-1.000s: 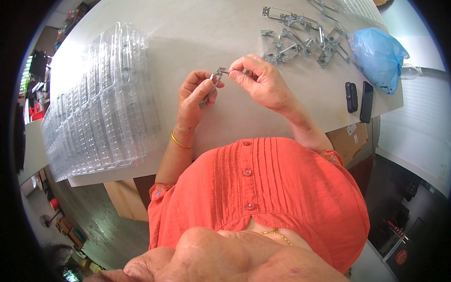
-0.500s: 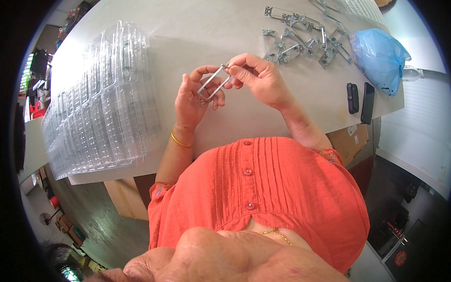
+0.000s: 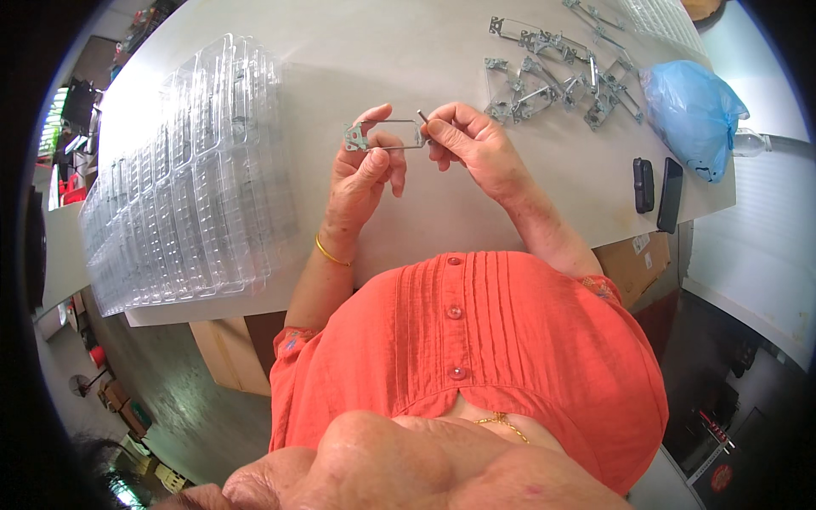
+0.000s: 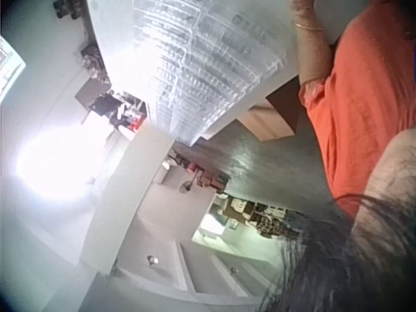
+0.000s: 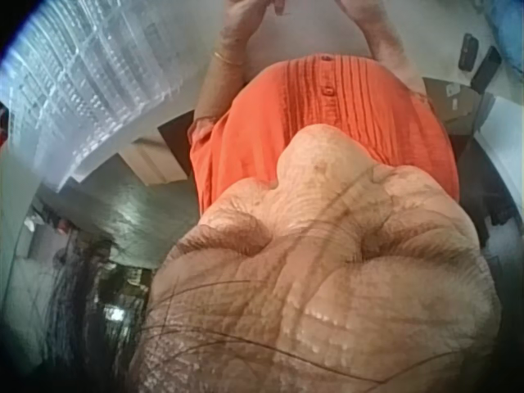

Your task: The person assembles metal components by inserting metal pins into brackets by hand, then places the assembled pieces into compartments of a plastic tray.

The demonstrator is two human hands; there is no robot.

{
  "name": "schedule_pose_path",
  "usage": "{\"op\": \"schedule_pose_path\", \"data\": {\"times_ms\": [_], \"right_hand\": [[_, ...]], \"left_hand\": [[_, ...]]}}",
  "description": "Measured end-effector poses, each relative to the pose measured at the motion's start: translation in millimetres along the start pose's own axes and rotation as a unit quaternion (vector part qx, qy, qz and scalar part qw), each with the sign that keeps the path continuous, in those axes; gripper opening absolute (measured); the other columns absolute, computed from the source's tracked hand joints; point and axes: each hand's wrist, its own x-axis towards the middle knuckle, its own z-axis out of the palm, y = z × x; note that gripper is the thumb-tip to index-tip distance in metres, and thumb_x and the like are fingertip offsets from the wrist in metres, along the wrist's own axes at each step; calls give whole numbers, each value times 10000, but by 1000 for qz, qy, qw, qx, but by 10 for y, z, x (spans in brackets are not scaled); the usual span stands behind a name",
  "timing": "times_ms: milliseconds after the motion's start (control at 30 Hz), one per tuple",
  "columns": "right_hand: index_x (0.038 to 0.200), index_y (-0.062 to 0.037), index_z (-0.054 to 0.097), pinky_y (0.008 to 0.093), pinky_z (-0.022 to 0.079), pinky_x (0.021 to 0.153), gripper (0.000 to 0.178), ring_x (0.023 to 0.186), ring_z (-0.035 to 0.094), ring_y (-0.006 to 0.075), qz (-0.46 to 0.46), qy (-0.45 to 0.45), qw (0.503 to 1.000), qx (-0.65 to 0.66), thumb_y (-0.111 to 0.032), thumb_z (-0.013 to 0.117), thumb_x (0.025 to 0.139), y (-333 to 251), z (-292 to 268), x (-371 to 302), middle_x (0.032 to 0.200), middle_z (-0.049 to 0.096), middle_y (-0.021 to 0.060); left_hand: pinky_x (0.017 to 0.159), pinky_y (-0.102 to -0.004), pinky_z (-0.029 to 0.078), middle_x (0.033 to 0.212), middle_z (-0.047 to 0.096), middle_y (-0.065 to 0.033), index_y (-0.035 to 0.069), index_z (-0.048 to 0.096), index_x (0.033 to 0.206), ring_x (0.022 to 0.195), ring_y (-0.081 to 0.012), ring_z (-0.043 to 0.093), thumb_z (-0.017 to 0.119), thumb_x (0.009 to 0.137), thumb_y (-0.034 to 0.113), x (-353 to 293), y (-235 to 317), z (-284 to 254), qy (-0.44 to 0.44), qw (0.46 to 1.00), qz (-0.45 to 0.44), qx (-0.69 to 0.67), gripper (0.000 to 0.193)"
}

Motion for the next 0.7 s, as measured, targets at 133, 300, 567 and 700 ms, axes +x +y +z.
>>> {"op": "schedule_pose_path", "data": {"times_ms": [133, 300, 567, 700], "right_hand": [[1011, -62, 661, 251, 495, 687, 167, 771, 603, 79, -49, 44, 990, -122, -218, 604, 1026, 12, -42, 13, 872, 659, -10], [996, -61, 624, 253, 503, 671, 171, 749, 619, 86, -44, 24, 994, -95, -216, 568, 1043, -108, 20, -92, 865, 672, 11], [1051, -37, 548, 291, 534, 737, 167, 816, 659, 139, 11, -139, 987, -85, -192, 488, 1074, -103, 162, -620, 905, 698, 80], [1047, -33, 518, 338, 532, 852, 164, 926, 663, 194, 135, -228, 963, -40, -188, 473, 1079, -43, 202, -926, 1017, 695, 144]], "left_hand": [[674, -292, 509, 994, 598, -43, 11, 441, 1444, 755, -143, 578, 663, 979, 284, 18, -17, -22, 11, 999, 12, 38, 582], [844, -317, 495, 1208, 616, -97, 8, 502, 1399, 1059, -173, 607, 650, 984, 302, 24, -13, 41, 33, 996, 38, 69, 530], [847, -330, 502, 1253, 615, -123, 5, 496, 1402, 1096, -182, 608, 558, 1033, 277, 52, -12, -27, 1, 998, 34, 47, 462], [842, -330, 500, 1225, 629, -121, 4, 499, 1398, 1066, -174, 613, 538, 1042, 276, 59, -28, -59, -19, 999, 35, 29, 450]]}}
